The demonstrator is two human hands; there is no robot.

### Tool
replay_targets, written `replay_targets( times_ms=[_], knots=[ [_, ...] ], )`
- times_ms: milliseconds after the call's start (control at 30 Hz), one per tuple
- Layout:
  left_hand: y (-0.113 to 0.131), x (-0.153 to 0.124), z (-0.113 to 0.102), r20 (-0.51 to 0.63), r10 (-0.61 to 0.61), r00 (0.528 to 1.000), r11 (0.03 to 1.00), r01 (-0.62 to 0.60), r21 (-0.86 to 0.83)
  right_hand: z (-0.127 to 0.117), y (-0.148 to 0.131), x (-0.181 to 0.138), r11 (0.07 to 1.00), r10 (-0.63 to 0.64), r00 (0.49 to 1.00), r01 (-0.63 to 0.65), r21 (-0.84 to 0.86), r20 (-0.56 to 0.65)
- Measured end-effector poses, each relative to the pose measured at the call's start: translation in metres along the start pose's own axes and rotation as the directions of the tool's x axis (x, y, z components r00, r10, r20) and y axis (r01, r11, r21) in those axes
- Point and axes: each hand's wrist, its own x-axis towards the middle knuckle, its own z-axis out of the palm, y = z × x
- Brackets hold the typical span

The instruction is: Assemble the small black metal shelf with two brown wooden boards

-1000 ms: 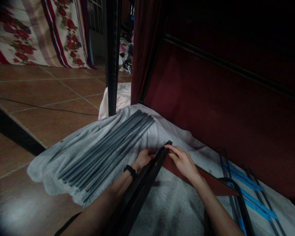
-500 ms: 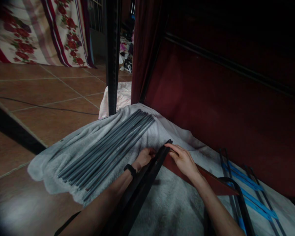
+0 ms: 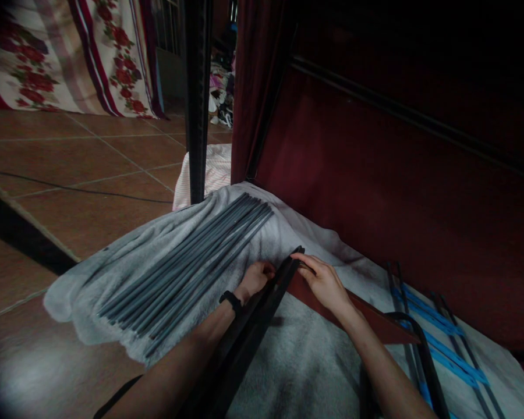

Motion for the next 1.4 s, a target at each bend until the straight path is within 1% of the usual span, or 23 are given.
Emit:
replay_targets(
  times_ms=[100,200,400,567,667,767,900,1100,1300,1400],
  knots=[
    [0.0,0.001,0.005,0.014,0.023,1.0,0.999,-0.022,-0.049,0.0,-0.001,0.0,1.0,0.001,1.0,-0.001,0.0,0.002],
    [0.001,0.002,0.004,0.035,0.054,0.998,0.996,-0.052,-0.074,-0.001,-0.002,0.0,1.0,0.003,1.0,-0.003,-0.007,-0.002],
    [-0.003,0.004,-0.005,0.034,0.056,0.998,0.998,-0.055,-0.038,0.0,-0.002,0.0,1.0,-0.003,1.0,0.003,0.004,-0.008],
    [-0.007,0.007,0.003,0.026,0.075,0.997,0.997,-0.074,-0.021,0.0,-0.003,0.0,1.0,0.009,1.0,-0.009,0.004,-0.013],
    [-0.007,0.008,0.006,0.044,0.1,0.994,0.995,-0.099,-0.016,0.0,-0.002,0.0,1.0,0.016,1.0,-0.016,0.007,-0.01],
    [-0.006,0.007,0.001,0.069,0.121,0.99,0.992,-0.122,0.012,0.001,0.0,0.0,1.0,0.018,1.0,-0.018,0.001,-0.008],
    [-0.006,0.007,-0.005,0.055,0.125,0.991,0.989,-0.129,0.074,0.001,0.002,0.001,1.0,0.006,1.0,-0.006,-0.004,-0.007],
    [-0.008,0.008,0.001,0.079,0.141,0.987,0.982,-0.149,0.113,0.001,0.002,0.001,1.0,0.01,1.0,-0.01,-0.006,-0.003],
    [0.002,0.003,-0.006,0.141,0.208,0.968,0.958,-0.23,0.171,0.002,0.004,0.002,1.0,0.004,1.0,-0.004,-0.006,0.005],
    [0.007,0.0,-0.01,0.167,0.219,0.961,0.948,-0.25,0.196,0.003,0.005,0.003,1.0,0.004,1.0,-0.004,-0.009,0.009]
  ],
)
